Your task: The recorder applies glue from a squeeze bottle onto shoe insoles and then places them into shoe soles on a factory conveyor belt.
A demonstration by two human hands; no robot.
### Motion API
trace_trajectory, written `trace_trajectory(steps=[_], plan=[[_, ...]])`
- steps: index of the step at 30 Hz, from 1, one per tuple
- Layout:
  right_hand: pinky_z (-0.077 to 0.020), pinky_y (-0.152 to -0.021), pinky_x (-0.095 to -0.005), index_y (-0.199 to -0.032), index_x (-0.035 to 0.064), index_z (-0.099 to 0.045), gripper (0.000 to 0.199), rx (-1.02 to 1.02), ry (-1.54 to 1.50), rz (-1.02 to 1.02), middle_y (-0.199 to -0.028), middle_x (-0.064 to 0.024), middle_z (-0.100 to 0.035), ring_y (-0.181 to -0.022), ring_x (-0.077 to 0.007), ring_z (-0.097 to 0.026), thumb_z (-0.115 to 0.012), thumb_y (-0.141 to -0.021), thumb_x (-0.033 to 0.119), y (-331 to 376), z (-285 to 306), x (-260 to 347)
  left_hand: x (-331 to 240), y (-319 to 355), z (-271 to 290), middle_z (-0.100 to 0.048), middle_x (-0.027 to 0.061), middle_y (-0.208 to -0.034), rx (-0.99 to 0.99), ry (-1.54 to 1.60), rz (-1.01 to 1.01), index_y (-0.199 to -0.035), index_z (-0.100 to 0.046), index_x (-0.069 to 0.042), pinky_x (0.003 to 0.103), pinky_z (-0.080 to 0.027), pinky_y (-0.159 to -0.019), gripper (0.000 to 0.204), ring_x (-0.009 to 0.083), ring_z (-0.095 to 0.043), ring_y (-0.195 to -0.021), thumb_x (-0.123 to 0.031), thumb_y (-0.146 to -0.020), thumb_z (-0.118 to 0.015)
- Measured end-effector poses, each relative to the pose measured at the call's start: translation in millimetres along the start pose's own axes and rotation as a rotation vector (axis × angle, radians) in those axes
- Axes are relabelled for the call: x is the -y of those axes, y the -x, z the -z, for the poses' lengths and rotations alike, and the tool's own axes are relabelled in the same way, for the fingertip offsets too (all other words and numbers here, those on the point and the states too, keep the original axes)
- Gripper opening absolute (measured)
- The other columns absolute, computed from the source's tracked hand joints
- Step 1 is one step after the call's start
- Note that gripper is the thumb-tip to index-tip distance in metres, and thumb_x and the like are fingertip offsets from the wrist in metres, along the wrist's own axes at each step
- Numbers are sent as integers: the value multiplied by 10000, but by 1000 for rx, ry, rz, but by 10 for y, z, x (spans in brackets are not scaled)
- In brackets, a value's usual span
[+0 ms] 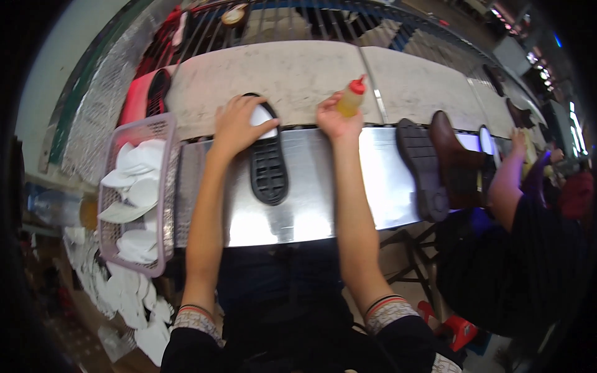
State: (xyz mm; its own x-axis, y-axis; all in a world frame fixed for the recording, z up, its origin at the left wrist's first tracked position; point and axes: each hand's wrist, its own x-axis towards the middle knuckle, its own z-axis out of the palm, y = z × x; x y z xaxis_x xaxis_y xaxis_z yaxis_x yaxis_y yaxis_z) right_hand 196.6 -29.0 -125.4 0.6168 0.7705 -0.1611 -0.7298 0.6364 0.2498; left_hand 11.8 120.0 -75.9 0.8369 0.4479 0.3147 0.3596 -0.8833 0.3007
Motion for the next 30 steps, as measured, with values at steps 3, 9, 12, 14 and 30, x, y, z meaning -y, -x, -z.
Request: trace_trajectory(steps=[3, 9, 12, 14, 30], plan=[[-425, -651, -286, -946, 84, -584, 351, -67, 19, -4, -806, -27, -589, -698, -133, -567, -356, -889, 346, 69, -85, -127, -19, 43, 109, -539, 67, -1293, 21, 1, 91, -1225, -568, -140, 633, -256, -1009, 634, 292, -403, -1273, -501, -722, -702], [-413, -641, -282, -927, 85, -552, 355, -99, 65, 38, -779, -15, -572, -684, -126, -553, -338, -900, 368, 169, -173, -137, -289, 81, 167, -588, 139, -1210, -7, -145, 294, -1256, -499, 2, 673, -305, -961, 792, 312, -532, -1154, -415, -653, -800], [-409, -634, -281, -898, 81, -532, 372, -102, 86, 28, -751, -11, -560, -671, -122, -543, -338, -903, 398, 192, -218, -103, -413, 1, 334, -618, 158, -1159, 247, -142, 341, -1276, -492, -3, 672, -299, -966, 806, 291, -545, -1145, -416, -655, -798], [-407, -633, -281, -906, 78, -531, 385, -120, 74, 44, -751, -10, -559, -667, -122, -540, -344, -904, 414, 200, -224, -123, -283, 19, 298, -625, 157, -1150, 202, -65, 275, -1290, -493, -16, 658, -300, -975, 802, 289, -552, -1139, -403, -656, -799], [-385, -599, -256, -863, 93, -523, 287, -96, 26, -6, -718, 26, -564, -599, -88, -514, -366, -933, 323, 309, -254, -249, 213, 42, 132, -460, 213, -1359, 269, 294, -34, -1344, -453, -84, 470, -306, -1064, 791, 347, -441, -1257, -345, -669, -774]])
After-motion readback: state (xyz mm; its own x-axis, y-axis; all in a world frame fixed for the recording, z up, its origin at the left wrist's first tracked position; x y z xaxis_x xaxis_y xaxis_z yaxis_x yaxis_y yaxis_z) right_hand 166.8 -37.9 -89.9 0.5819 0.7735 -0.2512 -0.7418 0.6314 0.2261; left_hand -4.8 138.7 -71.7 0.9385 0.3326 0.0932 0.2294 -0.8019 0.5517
